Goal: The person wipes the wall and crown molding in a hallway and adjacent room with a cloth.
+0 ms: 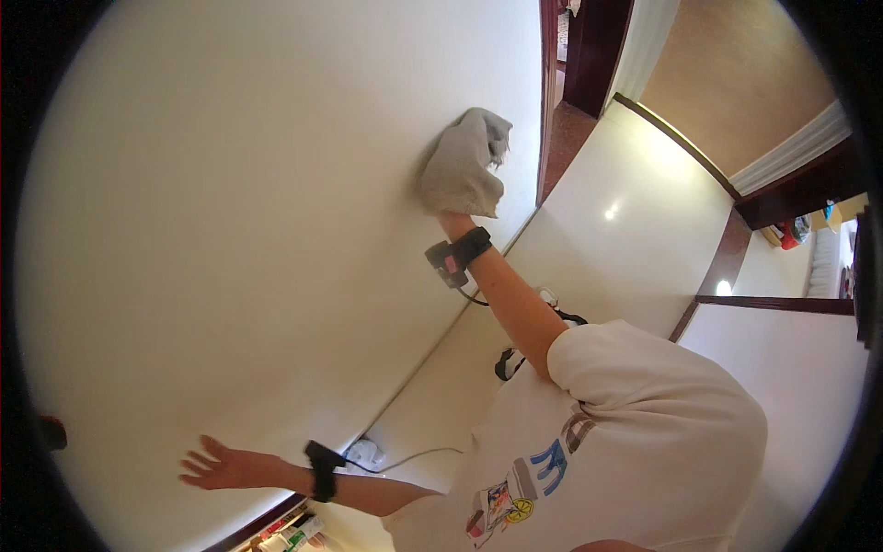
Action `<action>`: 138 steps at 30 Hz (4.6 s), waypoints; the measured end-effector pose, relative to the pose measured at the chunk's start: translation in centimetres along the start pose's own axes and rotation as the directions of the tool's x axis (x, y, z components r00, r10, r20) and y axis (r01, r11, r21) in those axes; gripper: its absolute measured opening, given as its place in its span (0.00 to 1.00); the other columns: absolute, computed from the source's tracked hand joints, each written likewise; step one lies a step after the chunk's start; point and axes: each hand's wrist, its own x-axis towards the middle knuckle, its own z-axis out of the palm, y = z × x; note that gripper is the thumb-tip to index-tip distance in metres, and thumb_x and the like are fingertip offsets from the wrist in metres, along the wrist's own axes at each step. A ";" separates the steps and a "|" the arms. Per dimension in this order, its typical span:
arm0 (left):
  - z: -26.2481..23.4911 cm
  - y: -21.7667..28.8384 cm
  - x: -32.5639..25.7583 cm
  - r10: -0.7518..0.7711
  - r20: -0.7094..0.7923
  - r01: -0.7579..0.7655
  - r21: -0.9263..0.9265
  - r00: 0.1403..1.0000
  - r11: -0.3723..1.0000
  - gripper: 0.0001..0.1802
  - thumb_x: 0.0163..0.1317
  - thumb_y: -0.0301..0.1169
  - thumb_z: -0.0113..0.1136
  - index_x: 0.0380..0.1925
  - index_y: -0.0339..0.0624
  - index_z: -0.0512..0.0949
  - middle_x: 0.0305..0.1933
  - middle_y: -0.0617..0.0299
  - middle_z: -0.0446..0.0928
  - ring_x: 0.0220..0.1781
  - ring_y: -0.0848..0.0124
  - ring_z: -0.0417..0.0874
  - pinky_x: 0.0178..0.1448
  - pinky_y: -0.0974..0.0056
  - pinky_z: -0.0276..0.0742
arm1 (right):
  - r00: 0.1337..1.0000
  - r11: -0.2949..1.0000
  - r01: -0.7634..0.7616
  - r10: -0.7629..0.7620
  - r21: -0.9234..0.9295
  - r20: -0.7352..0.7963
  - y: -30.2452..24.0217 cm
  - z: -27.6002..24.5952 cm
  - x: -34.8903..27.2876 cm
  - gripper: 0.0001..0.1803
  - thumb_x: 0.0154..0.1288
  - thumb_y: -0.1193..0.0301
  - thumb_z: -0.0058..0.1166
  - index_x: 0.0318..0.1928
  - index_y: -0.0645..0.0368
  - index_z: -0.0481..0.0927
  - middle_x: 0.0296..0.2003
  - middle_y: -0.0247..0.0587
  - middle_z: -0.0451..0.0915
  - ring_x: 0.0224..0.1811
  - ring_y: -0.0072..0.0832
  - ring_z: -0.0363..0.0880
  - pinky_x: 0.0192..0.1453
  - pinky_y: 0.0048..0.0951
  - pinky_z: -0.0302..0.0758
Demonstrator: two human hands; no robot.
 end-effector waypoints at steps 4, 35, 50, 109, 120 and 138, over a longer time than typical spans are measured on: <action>1.4 2.6 5.5 0.298 -0.012 -0.292 0.165 0.954 0.942 0.42 0.77 0.48 0.59 0.79 0.37 0.55 0.80 0.39 0.54 0.81 0.46 0.62 0.78 0.41 0.72 | 1.000 1.000 0.007 -0.007 -0.004 0.009 2.2 -0.4 -0.1 0.19 0.70 0.59 0.54 0.53 0.56 0.87 0.54 0.50 0.86 0.57 0.47 0.83 0.64 0.47 0.78; 8.7 6.0 5.7 0.339 -0.095 -0.275 0.405 0.936 0.872 0.40 0.84 0.49 0.21 0.81 0.26 0.38 0.85 0.29 0.34 0.87 0.41 0.34 0.88 0.46 0.30 | 0.966 0.983 0.072 -0.026 -0.169 0.258 25.0 3.6 10.1 0.18 0.70 0.61 0.52 0.48 0.55 0.90 0.51 0.52 0.88 0.56 0.50 0.86 0.61 0.47 0.81; 9.1 4.5 6.4 0.537 -0.058 -0.440 0.502 0.842 0.744 0.35 0.85 0.43 0.27 0.77 0.22 0.47 0.83 0.26 0.39 0.87 0.40 0.38 0.88 0.43 0.40 | 0.977 1.000 0.020 -0.024 -0.021 -0.211 18.4 -0.9 6.2 0.17 0.70 0.61 0.54 0.49 0.56 0.88 0.50 0.49 0.87 0.54 0.48 0.85 0.60 0.45 0.80; 17.9 2.4 -66.0 -0.276 0.854 0.490 0.028 0.442 0.872 0.18 0.81 0.33 0.51 0.64 0.37 0.71 0.55 0.49 0.81 0.42 0.64 0.87 0.47 0.61 0.83 | 0.954 0.940 0.290 -0.299 -0.178 -0.022 59.9 14.2 13.7 0.29 0.78 0.58 0.57 0.72 0.54 0.69 0.62 0.35 0.81 0.63 0.35 0.80 0.70 0.35 0.76; 19.3 -7.2 -97.9 -0.110 0.974 0.409 0.020 0.197 0.912 0.16 0.75 0.21 0.53 0.60 0.36 0.75 0.52 0.53 0.83 0.43 0.67 0.89 0.49 0.60 0.83 | 0.964 0.669 -0.030 -0.177 0.743 0.198 80.4 28.8 1.3 0.26 0.80 0.56 0.52 0.69 0.57 0.72 0.62 0.45 0.80 0.62 0.37 0.79 0.67 0.41 0.77; 16.4 -2.8 -104.0 0.019 0.988 0.361 -0.075 0.156 0.930 0.18 0.73 0.19 0.53 0.61 0.36 0.75 0.59 0.53 0.81 0.44 0.65 0.89 0.53 0.60 0.82 | 0.987 0.395 0.027 -0.158 -0.918 -0.039 89.4 31.9 -1.3 0.41 0.78 0.47 0.47 0.79 0.60 0.58 0.74 0.55 0.62 0.76 0.51 0.58 0.82 0.58 0.52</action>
